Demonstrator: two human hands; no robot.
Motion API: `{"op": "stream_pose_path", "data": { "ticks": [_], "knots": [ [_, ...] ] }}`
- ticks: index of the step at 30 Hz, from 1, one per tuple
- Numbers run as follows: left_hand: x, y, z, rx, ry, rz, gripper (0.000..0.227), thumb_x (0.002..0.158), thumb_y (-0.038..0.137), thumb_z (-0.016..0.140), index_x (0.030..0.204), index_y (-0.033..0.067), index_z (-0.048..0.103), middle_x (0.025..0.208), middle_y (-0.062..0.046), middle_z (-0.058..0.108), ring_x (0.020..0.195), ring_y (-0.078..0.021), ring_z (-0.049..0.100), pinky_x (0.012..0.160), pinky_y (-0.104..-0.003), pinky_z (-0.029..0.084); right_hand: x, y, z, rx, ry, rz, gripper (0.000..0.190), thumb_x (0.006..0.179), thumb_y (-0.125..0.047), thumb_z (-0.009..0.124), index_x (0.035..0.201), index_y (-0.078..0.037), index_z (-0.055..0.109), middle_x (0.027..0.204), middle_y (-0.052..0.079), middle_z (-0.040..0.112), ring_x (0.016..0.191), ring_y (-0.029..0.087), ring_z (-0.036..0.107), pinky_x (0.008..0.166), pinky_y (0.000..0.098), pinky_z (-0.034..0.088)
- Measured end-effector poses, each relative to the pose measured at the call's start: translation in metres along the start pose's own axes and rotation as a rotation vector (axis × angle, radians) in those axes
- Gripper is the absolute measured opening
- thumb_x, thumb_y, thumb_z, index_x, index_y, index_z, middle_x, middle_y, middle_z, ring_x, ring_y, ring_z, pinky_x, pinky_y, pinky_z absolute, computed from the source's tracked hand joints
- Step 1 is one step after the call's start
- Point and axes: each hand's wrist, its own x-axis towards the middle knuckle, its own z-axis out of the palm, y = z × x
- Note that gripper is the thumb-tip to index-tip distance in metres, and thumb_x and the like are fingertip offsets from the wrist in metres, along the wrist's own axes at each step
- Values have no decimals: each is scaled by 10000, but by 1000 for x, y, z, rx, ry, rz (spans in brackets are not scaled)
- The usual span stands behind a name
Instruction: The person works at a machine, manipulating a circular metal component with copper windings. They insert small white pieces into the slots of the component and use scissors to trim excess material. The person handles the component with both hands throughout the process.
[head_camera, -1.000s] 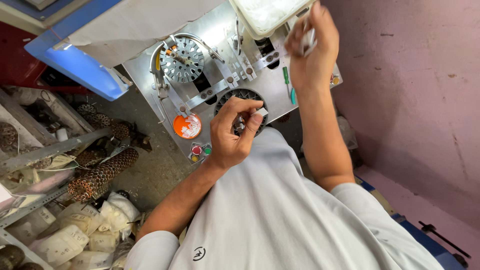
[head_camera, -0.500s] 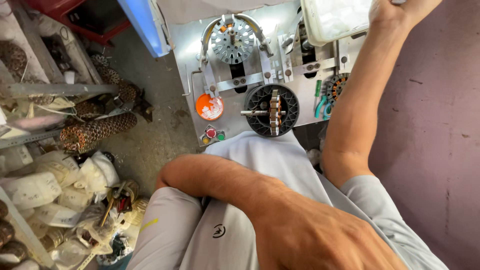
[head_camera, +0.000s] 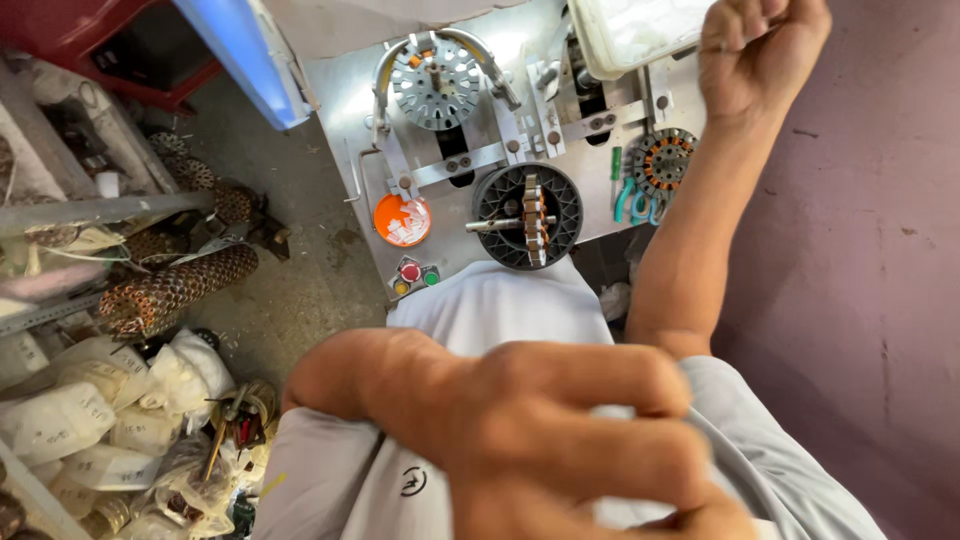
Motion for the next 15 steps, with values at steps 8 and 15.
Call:
{"op": "stream_pose_path", "data": {
  "ticks": [8, 15],
  "knots": [
    [17, 39, -14, 694, 81, -139, 251, 914, -52, 564, 1124, 79, 606, 870, 45, 522, 755, -87, 508, 624, -233, 382, -136, 19, -19, 424, 301, 326, 264, 1126, -149, 434, 915, -54, 562, 889, 90, 582, 805, 174, 562, 699, 240, 519],
    [-36, -26, -16, 530, 53, -504, 373, 888, -42, 659, 1260, -15, 674, 946, -87, 592, 826, -241, 582, 745, -376, 516, -177, 33, -42, -180, 375, 155, 290, 1088, -284, 545, 930, -52, 617, 871, 90, 614, 775, 208, 548, 707, 345, 446]
  ]
}}
